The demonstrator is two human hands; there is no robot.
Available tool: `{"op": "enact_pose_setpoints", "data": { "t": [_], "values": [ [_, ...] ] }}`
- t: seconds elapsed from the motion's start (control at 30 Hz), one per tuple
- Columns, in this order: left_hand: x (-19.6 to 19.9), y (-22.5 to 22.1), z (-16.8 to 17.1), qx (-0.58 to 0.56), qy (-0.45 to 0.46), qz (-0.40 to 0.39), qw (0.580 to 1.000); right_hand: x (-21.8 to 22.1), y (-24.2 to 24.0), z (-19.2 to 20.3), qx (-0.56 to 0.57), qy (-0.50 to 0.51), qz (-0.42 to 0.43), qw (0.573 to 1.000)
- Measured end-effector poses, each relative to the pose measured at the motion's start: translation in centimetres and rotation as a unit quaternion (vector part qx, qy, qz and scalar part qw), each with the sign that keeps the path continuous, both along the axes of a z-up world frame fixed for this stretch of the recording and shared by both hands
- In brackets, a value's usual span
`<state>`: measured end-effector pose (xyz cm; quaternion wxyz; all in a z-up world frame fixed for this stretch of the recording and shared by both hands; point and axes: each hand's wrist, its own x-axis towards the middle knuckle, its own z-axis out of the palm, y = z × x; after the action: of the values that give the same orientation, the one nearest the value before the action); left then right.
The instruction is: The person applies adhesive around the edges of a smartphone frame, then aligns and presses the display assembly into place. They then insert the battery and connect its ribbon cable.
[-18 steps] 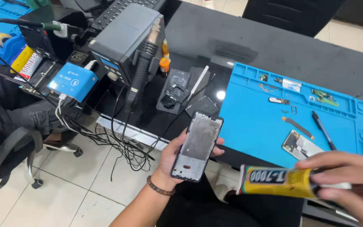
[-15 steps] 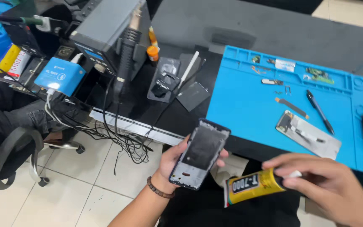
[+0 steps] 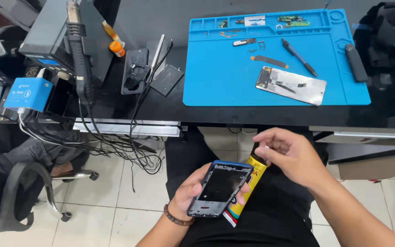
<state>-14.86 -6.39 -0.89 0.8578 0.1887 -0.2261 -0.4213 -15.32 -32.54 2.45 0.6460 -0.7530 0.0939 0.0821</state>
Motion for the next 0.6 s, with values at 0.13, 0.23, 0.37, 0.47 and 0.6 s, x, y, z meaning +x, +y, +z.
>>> {"op": "enact_pose_setpoints", "data": {
  "t": [0.13,0.23,0.37,0.47,0.6],
  "values": [
    [-1.1,-0.3,-0.7,-0.005,0.014,0.005,1.000,-0.5,-0.5,-0.9,0.029,-0.023,-0.026,0.999],
    [-1.8,-0.4,-0.7,0.005,0.019,0.021,1.000,-0.9,-0.5,-1.1,0.055,-0.006,-0.026,0.998],
    [-1.7,-0.3,-1.1,0.005,0.040,0.002,0.999,-1.0,-1.0,-0.6,0.048,-0.043,0.047,0.997],
    [-1.6,-0.2,-1.2,0.000,0.055,-0.005,0.998,-0.7,-1.6,-0.7,0.102,-0.092,0.097,0.986],
    [-1.7,0.0,-1.1,0.012,0.066,-0.006,0.998,-0.2,-1.7,-0.8,0.165,-0.162,0.164,0.959]
  ]
}}
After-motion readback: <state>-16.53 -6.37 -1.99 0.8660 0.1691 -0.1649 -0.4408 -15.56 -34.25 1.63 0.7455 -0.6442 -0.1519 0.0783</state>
